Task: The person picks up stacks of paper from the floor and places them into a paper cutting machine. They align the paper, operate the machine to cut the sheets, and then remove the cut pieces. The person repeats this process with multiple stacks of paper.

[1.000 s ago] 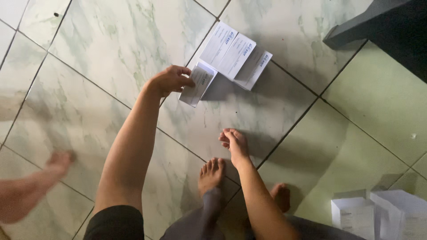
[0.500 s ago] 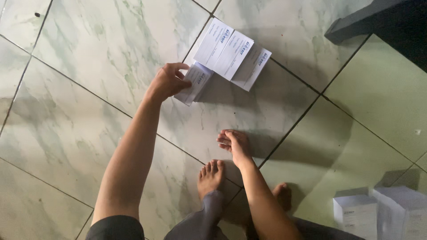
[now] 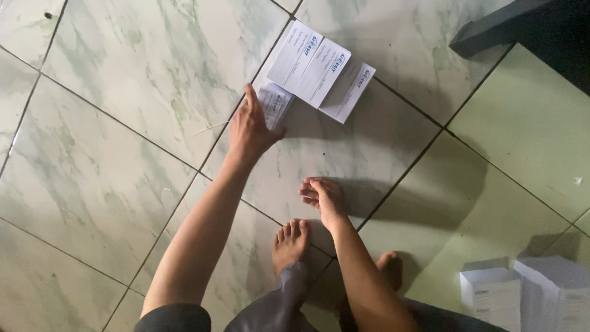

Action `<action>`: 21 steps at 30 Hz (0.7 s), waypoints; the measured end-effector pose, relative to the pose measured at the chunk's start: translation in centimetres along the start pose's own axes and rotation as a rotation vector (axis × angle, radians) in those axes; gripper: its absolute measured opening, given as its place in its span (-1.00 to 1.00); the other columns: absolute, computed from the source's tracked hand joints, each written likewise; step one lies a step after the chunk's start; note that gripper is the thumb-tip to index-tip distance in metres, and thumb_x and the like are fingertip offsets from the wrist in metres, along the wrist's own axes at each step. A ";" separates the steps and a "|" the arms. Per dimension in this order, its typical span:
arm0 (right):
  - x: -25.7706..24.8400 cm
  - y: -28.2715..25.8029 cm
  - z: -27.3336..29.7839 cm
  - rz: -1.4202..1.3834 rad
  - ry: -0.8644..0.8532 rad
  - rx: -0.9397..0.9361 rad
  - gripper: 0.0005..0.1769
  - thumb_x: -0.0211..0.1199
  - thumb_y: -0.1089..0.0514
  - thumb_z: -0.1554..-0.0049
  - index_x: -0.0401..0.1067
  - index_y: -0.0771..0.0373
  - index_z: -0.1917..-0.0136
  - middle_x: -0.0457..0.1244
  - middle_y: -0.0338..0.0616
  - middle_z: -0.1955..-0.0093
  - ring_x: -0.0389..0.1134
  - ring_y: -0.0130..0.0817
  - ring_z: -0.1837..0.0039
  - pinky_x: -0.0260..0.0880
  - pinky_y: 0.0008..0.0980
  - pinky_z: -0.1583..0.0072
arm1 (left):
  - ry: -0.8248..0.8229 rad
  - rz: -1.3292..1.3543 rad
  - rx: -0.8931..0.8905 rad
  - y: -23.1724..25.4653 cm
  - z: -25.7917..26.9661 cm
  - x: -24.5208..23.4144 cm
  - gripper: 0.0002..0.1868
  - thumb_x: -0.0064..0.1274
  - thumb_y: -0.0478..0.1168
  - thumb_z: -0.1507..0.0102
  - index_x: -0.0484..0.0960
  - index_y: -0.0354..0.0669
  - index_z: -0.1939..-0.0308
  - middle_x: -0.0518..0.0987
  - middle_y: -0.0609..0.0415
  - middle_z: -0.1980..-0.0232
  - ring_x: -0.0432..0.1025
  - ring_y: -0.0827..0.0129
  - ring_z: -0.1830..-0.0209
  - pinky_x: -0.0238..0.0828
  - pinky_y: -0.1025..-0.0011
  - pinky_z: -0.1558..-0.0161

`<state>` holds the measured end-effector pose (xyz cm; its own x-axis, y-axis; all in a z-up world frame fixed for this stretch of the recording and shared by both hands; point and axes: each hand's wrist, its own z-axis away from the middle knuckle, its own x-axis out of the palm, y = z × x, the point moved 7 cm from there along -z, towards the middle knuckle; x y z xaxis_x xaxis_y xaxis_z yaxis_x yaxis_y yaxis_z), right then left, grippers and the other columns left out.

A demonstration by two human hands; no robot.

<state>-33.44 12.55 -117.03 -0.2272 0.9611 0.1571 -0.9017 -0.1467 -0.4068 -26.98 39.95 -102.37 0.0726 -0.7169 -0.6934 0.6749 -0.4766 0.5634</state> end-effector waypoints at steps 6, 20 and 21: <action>-0.2 0.2 -0.1 0.009 -0.005 -0.015 -0.80 0.26 0.10 -0.18 0.54 0.21 -0.03 0.45 -0.01 0.09 0.54 -0.22 0.06 0.59 -0.28 0.02 | 0.055 -0.153 -0.093 0.6 -0.6 1.3 0.19 0.37 -0.38 -0.02 -0.15 -0.53 -0.53 0.55 -0.46 -0.13 0.50 -0.36 -0.12 0.53 -0.24 -0.05; -0.1 0.2 -0.2 0.028 -0.009 -0.022 -0.80 0.26 0.13 -0.17 0.55 0.24 -0.02 0.45 0.02 0.08 0.54 -0.18 0.06 0.60 -0.24 0.02 | 0.118 -0.216 -0.137 -0.1 -0.8 2.5 0.23 0.40 -0.34 -0.04 -0.19 -0.50 -0.56 0.60 -0.37 -0.09 0.54 -0.20 -0.10 0.59 -0.13 0.01; -0.1 0.2 -0.3 0.029 -0.009 -0.030 -0.81 0.26 0.12 -0.17 0.55 0.23 -0.02 0.45 0.01 0.09 0.54 -0.19 0.07 0.60 -0.25 0.03 | 0.131 -0.209 -0.135 -0.1 -0.9 2.5 0.25 0.41 -0.33 -0.04 -0.21 -0.48 -0.56 0.60 -0.37 -0.09 0.54 -0.20 -0.10 0.58 -0.15 0.01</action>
<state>-33.46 12.48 -117.37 -0.2565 0.9543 0.1531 -0.8834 -0.1672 -0.4377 -26.20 38.67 -104.59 0.0096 -0.5338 -0.8456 0.7762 -0.5292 0.3428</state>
